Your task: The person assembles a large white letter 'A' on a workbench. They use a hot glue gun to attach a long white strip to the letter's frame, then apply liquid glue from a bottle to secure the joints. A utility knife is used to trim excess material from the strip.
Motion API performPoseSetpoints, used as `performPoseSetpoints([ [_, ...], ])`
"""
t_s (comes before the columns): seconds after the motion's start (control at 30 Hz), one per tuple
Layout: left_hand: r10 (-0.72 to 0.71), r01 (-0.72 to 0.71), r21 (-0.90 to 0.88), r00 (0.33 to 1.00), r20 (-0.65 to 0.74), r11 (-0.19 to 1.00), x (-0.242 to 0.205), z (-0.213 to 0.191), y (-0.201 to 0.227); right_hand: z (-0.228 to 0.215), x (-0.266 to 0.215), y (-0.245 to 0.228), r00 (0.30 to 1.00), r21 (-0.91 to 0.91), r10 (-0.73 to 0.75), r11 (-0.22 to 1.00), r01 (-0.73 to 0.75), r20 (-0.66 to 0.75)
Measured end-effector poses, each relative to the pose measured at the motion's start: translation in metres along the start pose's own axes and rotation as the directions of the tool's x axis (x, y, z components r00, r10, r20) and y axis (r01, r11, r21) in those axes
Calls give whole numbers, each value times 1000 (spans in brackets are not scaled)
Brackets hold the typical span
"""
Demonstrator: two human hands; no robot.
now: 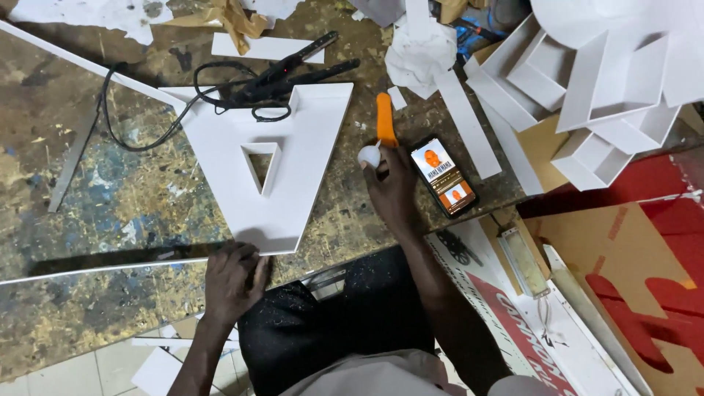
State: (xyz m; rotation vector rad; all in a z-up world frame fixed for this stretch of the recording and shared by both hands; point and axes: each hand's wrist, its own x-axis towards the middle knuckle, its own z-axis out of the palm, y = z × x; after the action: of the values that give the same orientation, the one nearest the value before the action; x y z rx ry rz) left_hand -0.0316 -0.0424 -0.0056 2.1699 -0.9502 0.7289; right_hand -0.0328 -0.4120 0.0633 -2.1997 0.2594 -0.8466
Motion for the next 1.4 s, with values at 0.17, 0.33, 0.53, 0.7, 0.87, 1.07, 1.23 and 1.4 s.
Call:
performPoseSetpoints([
  [0.17, -10, -14, 81, 958, 286, 997, -5, -8, -10, 20, 36, 42, 993, 2, -12, 1000, 12, 116],
  [0.33, 6, -21, 56, 967, 253, 998, -7, -8, -13, 15, 56, 46, 980, 70, -180, 982, 175, 79],
  [0.53, 31, -34, 16, 983, 182, 999, -14, 1, -17, 0, 45, 48, 989, -185, -9, 982, 37, 149],
  [0.7, 29, -41, 73, 989, 147, 996, -4, 1, -14, 4, 41, 66, 993, -206, -63, 975, 83, 104],
  [0.87, 52, -56, 29, 993, 106, 998, 5, 0, -7, -30, -10, -35, 966, 53, 258, 965, -258, 16],
  [1.07, 134, -136, 28, 989, 61, 990, 3, 4, -8, 16, -66, -76, 887, 361, 112, 885, -293, 447],
  [1.23, 137, -139, 53, 990, 37, 989, 9, 12, 4, 27, -61, -114, 863, 261, 240, 887, -381, 444],
  [1.4, 149, -152, 101, 988, 33, 983, -12, 43, 4, 42, -70, -85, 895, 221, 286, 901, -373, 344],
])
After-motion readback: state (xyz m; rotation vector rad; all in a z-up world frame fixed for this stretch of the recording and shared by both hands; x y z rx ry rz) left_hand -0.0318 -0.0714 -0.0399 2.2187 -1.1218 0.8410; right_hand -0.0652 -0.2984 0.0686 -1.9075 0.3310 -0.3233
